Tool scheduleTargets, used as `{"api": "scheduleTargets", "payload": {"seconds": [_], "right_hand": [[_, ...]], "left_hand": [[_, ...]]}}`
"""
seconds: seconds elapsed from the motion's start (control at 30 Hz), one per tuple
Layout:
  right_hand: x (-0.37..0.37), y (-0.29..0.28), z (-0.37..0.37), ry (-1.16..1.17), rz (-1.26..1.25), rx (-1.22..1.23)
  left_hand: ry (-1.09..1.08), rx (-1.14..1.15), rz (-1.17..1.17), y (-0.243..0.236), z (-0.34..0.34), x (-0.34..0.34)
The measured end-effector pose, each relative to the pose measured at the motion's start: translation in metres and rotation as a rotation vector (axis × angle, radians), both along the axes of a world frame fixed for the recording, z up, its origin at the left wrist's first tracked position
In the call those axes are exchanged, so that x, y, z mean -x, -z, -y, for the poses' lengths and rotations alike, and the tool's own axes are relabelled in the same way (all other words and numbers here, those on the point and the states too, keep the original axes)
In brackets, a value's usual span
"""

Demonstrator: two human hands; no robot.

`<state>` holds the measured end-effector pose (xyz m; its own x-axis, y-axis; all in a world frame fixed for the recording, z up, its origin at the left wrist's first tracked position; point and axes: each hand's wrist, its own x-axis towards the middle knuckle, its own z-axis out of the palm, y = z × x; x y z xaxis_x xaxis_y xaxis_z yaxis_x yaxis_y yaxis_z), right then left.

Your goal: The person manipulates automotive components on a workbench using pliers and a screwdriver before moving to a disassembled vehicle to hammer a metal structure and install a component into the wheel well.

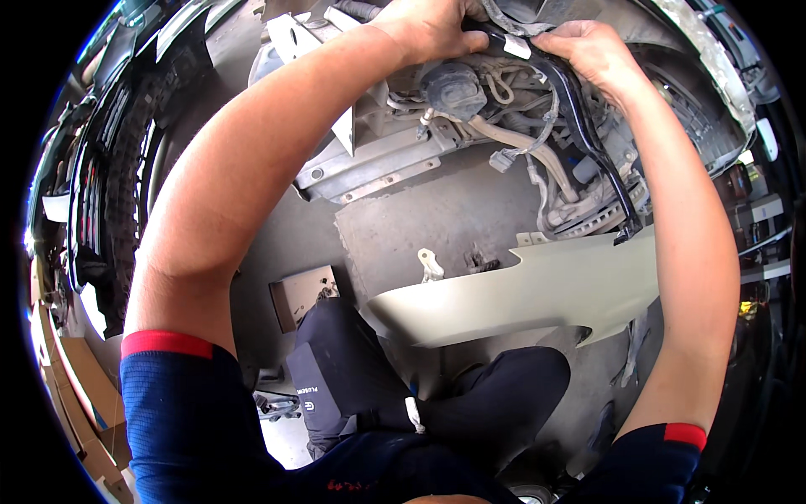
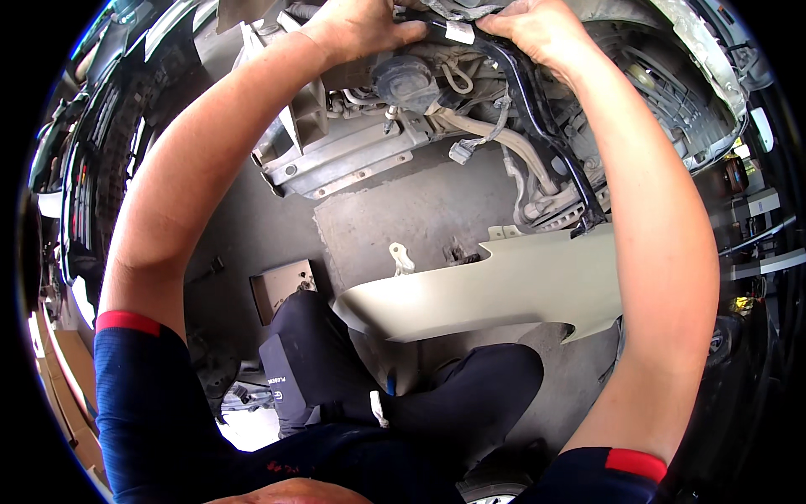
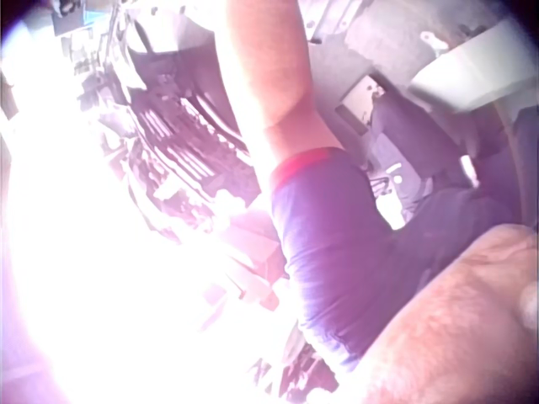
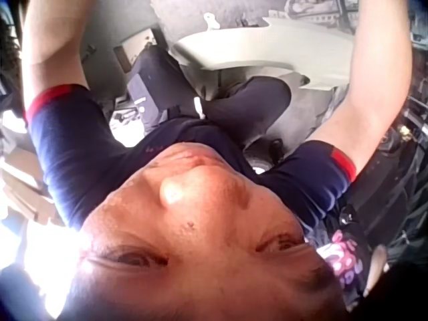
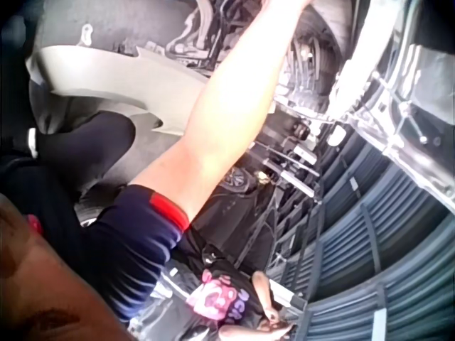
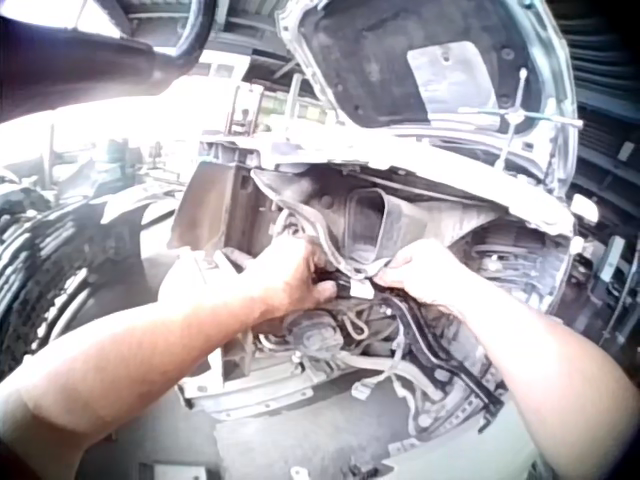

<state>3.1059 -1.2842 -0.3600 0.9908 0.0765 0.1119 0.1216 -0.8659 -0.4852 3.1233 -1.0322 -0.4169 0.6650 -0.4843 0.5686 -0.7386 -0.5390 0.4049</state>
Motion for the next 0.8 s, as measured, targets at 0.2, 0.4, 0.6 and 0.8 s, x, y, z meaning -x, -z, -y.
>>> {"api": "scheduleTargets", "payload": {"seconds": [0.2,0.4,0.6,0.8], "right_hand": [[-0.002,0.009,0.016,-0.036,-0.021,-0.135],[0.007,0.008,-0.014,0.129,0.060,-0.135],[-0.003,0.009,0.012,-0.013,0.026,-0.081],[0.000,0.007,0.007,-0.025,-0.028,-0.050]], "left_hand": [[-0.021,-0.018,0.041,-0.001,0.002,-0.001],[0.022,-0.001,0.037,0.003,-0.002,-0.005],[0.016,0.015,0.058,-0.002,0.000,0.002],[-0.011,-0.013,-0.010,-0.004,-0.002,0.005]]}}
